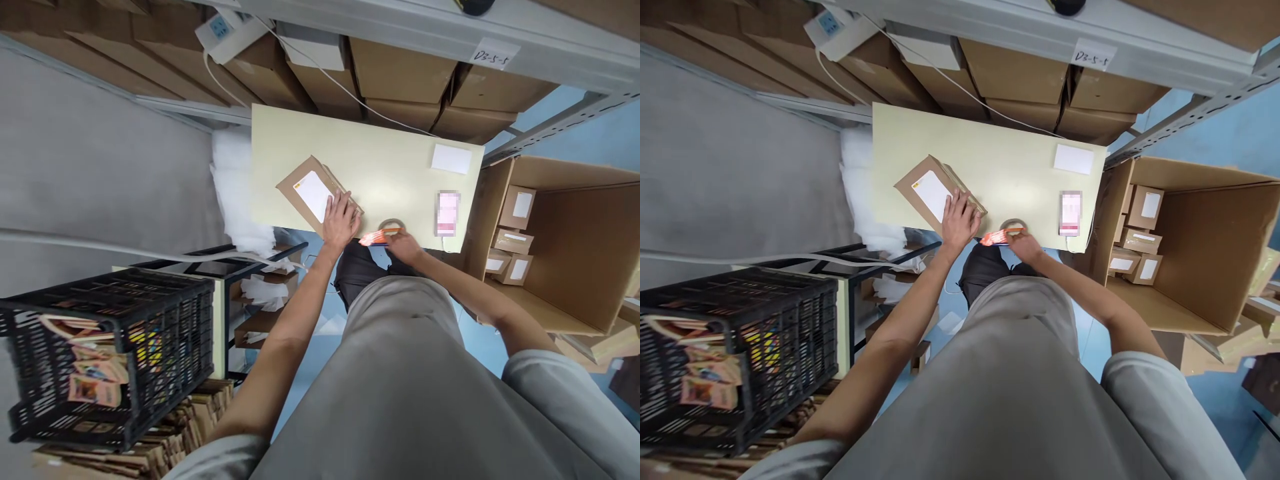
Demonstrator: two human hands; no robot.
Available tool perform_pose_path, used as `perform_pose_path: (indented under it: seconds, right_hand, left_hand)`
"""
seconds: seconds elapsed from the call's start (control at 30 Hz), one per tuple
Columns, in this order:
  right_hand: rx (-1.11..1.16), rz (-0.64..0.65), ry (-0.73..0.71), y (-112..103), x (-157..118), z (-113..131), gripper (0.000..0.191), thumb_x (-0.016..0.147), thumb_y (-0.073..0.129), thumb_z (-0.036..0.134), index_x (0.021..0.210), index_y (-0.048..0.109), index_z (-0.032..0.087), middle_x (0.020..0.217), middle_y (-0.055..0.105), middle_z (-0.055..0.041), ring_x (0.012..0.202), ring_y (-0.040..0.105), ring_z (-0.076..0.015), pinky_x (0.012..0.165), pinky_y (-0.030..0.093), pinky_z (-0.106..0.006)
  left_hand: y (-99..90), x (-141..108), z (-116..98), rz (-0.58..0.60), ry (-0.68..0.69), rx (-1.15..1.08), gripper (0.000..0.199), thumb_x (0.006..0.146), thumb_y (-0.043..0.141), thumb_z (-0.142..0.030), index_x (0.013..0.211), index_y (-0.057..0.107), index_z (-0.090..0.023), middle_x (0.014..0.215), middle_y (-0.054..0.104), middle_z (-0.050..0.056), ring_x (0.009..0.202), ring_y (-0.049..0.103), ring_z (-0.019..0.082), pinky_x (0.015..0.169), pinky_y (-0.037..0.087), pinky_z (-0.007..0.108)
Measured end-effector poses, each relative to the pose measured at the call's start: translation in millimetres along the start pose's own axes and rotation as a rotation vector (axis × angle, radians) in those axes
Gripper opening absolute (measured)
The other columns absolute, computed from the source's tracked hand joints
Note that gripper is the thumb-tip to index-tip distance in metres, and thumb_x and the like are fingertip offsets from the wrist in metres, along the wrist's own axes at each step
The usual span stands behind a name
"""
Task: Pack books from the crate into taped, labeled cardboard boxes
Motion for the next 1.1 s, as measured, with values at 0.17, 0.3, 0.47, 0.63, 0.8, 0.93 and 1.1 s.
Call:
perform_pose_path:
  seconds: [0.17, 0.3, 0.47, 0.63, 0.8, 0.93, 1.1]
  right_hand:
    - [-0.026, -0.035, 0.041, -3.5, -22.9, -60.9, 0.043, 0.112, 0.041, 0.011, 0.145, 0.067, 0.002, 0.118, 0.086, -0.0263, 0.113, 0.082, -0.0365, 0.121, 0.048, -0.049]
    - [-0.038, -0.045, 0.101, -23.8, 20.9, -78.4, 0.051, 0.117, 0.045, 0.029, 0.155, 0.057, -0.003, 0.118, 0.086, -0.027, 0.114, 0.082, -0.0372, 0.117, 0.049, -0.049]
    - [-0.084, -0.031, 0.012, -40.2, 57.3, -78.7, 0.048, 0.115, 0.046, 0.022, 0.156, 0.057, 0.001, 0.128, 0.086, -0.0225, 0.122, 0.08, -0.031, 0.128, 0.042, -0.045]
    - [-0.132, -0.018, -0.163, -44.7, 48.1, -80.8, 0.052, 0.117, 0.045, 0.031, 0.156, 0.059, 0.0, 0.138, 0.082, -0.0239, 0.134, 0.076, -0.0322, 0.128, 0.043, -0.044]
    - [-0.131, 0.029, -0.249, -50.8, 50.2, -86.1, 0.043, 0.113, 0.042, 0.016, 0.144, 0.069, 0.003, 0.133, 0.084, -0.021, 0.134, 0.074, -0.0293, 0.132, 0.04, -0.044]
    - [-0.104, 0.084, -0.243, -53.9, 48.0, -87.7, 0.044, 0.112, 0.043, 0.014, 0.146, 0.07, 0.006, 0.129, 0.085, -0.0184, 0.127, 0.076, -0.0277, 0.132, 0.04, -0.044]
    - [-0.063, 0.104, -0.184, -66.0, 44.0, -85.7, 0.042, 0.116, 0.043, 0.019, 0.147, 0.07, 0.009, 0.134, 0.084, -0.0173, 0.128, 0.076, -0.026, 0.134, 0.036, -0.042]
  left_hand:
    - [1.3, -0.1, -2.7, -0.043, 0.041, 0.024, 0.033, 0.117, 0.046, -0.036, 0.129, 0.072, -0.019, 0.169, 0.063, 0.018, 0.176, 0.035, 0.036, 0.147, 0.025, 0.069]
    - [1.8, -4.4, -5.7, 0.004, 0.101, 0.021, 0.031, 0.116, 0.047, -0.035, 0.126, 0.072, -0.019, 0.166, 0.065, 0.019, 0.176, 0.036, 0.037, 0.146, 0.027, 0.069]
    - [3.2, -14.4, -3.3, 0.129, 0.148, 0.019, 0.029, 0.111, 0.061, -0.043, 0.125, 0.072, -0.019, 0.166, 0.063, 0.022, 0.177, 0.033, 0.04, 0.147, 0.022, 0.071]
    - [2.6, -18.0, 1.0, 0.21, 0.145, 0.017, 0.025, 0.108, 0.062, -0.033, 0.126, 0.072, -0.017, 0.166, 0.062, 0.024, 0.177, 0.031, 0.041, 0.147, 0.022, 0.074]
    - [0.2, -17.6, 1.3, 0.247, 0.174, 0.024, 0.027, 0.112, 0.056, -0.032, 0.124, 0.074, -0.015, 0.166, 0.063, 0.026, 0.178, 0.03, 0.04, 0.146, 0.024, 0.074]
    - [-0.9, -18.7, 2.8, 0.279, 0.19, 0.002, 0.027, 0.111, 0.058, -0.027, 0.127, 0.075, -0.015, 0.166, 0.063, 0.027, 0.177, 0.032, 0.041, 0.146, 0.024, 0.074]
    - [-8.0, -9.9, 10.2, 0.287, 0.259, -0.048, 0.028, 0.112, 0.053, -0.028, 0.122, 0.077, -0.016, 0.165, 0.064, 0.026, 0.175, 0.037, 0.04, 0.146, 0.027, 0.074]
Point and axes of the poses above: each hand's wrist, its own x-axis towards the middle knuckle, its own y-axis out of the palm, z = x × y, the point moved 7 cm from there along x, towards the middle knuckle
